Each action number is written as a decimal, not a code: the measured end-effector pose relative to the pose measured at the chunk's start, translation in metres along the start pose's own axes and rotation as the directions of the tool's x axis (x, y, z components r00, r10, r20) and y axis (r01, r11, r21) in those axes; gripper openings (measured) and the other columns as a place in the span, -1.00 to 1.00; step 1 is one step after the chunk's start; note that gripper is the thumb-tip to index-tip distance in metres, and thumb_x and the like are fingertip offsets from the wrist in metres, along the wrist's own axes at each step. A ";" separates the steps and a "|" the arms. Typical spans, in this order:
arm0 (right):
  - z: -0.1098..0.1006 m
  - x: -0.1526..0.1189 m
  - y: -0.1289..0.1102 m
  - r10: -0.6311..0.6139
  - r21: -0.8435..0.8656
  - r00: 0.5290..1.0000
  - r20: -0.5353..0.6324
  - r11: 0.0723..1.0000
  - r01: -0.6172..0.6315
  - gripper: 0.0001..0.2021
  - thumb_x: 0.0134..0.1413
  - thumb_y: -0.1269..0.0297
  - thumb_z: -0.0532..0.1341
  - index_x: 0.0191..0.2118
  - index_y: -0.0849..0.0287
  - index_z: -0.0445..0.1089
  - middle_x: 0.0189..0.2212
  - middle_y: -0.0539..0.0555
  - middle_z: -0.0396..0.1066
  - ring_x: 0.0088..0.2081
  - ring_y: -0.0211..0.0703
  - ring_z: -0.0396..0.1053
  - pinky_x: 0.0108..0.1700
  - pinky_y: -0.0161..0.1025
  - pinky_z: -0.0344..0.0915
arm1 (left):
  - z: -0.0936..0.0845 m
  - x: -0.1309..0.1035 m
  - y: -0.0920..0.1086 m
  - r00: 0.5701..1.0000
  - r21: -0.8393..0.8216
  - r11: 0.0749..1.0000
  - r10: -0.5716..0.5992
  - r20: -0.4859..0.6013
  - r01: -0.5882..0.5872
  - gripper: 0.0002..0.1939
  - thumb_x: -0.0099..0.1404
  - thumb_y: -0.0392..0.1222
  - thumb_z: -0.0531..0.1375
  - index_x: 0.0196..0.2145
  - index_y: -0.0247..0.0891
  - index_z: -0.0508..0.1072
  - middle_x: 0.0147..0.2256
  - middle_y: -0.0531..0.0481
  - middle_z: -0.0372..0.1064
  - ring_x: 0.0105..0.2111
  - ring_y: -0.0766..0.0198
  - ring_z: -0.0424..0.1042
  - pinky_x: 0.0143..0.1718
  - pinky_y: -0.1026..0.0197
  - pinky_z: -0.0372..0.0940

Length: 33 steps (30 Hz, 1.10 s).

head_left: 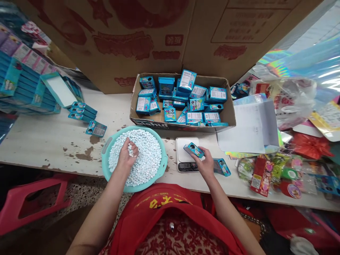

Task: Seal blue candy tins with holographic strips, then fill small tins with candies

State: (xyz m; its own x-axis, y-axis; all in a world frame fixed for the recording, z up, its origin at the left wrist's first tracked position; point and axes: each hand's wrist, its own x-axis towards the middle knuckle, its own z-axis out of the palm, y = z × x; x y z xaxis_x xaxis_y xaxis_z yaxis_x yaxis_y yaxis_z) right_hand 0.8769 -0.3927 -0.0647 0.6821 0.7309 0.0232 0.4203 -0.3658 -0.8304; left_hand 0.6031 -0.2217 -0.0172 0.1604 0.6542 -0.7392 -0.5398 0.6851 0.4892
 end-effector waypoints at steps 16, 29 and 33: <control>0.041 -0.024 -0.124 -0.441 0.052 0.823 0.358 0.890 0.454 -0.74 0.04 0.18 0.26 -0.12 0.05 0.38 -0.31 0.07 0.43 -0.23 -0.05 0.37 -0.20 -0.14 0.31 | 0.082 -0.057 -0.042 0.817 0.201 0.801 0.508 0.271 -0.564 -0.58 0.19 0.02 0.17 -0.69 -0.25 0.22 -0.68 0.09 0.14 -0.59 0.37 0.30 -0.42 0.27 0.23; 0.043 -0.028 -0.121 -0.385 0.032 0.854 0.350 0.916 0.399 -0.74 0.01 0.20 0.28 -0.15 0.10 0.40 -0.32 0.08 0.42 -0.25 -0.07 0.38 -0.24 -0.19 0.31 | 0.081 -0.047 -0.051 0.828 0.183 0.814 0.506 0.241 -0.551 -0.55 0.16 0.08 0.20 -0.66 -0.27 0.19 -0.68 0.14 0.07 -0.70 0.48 0.09 -0.67 0.35 0.01; 0.035 -0.028 -0.116 -0.341 0.070 0.878 0.336 0.939 0.338 -0.73 -0.01 0.18 0.29 -0.16 0.10 0.40 -0.30 0.06 0.43 -0.24 -0.08 0.39 -0.22 -0.20 0.33 | 0.081 -0.047 -0.041 0.851 0.153 0.846 0.470 0.235 -0.510 -0.51 0.12 0.11 0.23 -0.66 -0.27 0.13 -0.70 0.18 -0.02 -0.74 0.54 -0.05 -0.73 0.39 -0.17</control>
State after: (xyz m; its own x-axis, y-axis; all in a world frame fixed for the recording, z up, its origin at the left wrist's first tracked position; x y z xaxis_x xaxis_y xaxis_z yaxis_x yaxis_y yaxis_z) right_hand 0.7881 -0.3504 0.0111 0.2541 0.9602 0.1164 0.5833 -0.0561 -0.8103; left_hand 0.6845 -0.2544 0.0352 0.0771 0.9540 -0.2898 -0.4125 0.2952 0.8618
